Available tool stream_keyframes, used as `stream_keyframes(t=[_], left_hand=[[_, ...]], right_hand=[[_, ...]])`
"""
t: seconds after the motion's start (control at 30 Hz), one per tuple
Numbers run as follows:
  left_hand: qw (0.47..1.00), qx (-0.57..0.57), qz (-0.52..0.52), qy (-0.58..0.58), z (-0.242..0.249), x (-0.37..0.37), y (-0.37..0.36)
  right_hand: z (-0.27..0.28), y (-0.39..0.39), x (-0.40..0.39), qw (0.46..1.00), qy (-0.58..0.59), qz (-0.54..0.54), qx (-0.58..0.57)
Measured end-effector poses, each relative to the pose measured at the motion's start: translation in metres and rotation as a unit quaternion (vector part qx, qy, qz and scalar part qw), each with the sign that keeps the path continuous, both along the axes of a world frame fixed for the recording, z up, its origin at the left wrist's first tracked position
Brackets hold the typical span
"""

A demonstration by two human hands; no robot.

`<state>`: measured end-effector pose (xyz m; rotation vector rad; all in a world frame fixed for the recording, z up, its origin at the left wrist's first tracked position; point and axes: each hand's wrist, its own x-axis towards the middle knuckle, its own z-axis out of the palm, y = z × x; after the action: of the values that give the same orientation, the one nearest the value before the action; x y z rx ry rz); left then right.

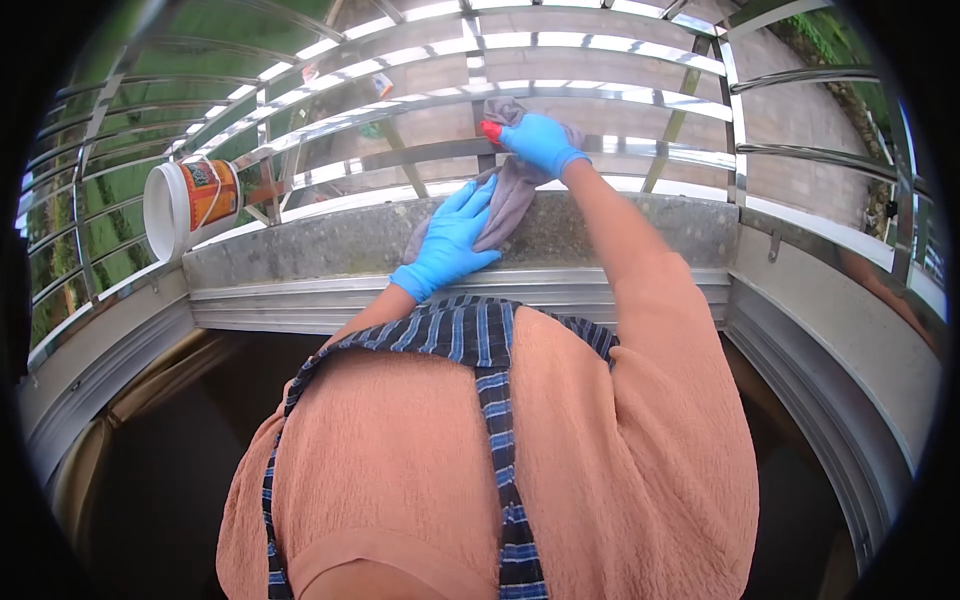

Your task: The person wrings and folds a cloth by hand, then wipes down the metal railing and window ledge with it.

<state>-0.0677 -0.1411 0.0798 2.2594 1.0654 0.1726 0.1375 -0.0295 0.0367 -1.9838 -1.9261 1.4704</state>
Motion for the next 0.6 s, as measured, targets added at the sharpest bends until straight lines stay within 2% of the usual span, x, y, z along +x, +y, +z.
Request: stream_keyframes(t=[0.03,0.13,0.17,0.27,0.37,0.47,0.5,0.6], left_hand=[[1.0,0.004,0.001,-0.004,0.0,-0.001,0.0],[1.0,0.002,-0.004,0.004,-0.006,-0.004,-0.004],[1.0,0.001,-0.007,0.011,-0.008,-0.004,-0.003],[1.0,-0.006,-0.016,0.016,-0.008,-0.005,-0.004],[0.998,0.019,-0.019,0.052,0.008,-0.005,-0.012],[0.989,0.027,0.034,0.144,0.01,-0.006,-0.026],[0.983,0.081,0.045,0.159,0.008,-0.007,-0.03],[0.973,0.018,0.085,0.215,0.007,-0.002,-0.037]], right_hand=[[0.001,-0.004,0.005,0.999,0.014,-0.021,-0.024],[-0.024,-0.029,0.024,0.993,0.086,0.008,0.08],[-0.023,-0.037,0.034,0.981,0.114,0.022,0.155],[-0.023,-0.053,0.065,0.925,0.087,0.081,0.361],[-0.022,-0.069,0.104,0.93,-0.068,0.143,0.332],[0.006,-0.086,0.12,0.946,-0.168,0.072,0.266],[-0.01,-0.087,0.125,0.932,-0.185,0.052,0.306],[-0.043,-0.08,0.101,0.911,-0.223,-0.113,0.326]])
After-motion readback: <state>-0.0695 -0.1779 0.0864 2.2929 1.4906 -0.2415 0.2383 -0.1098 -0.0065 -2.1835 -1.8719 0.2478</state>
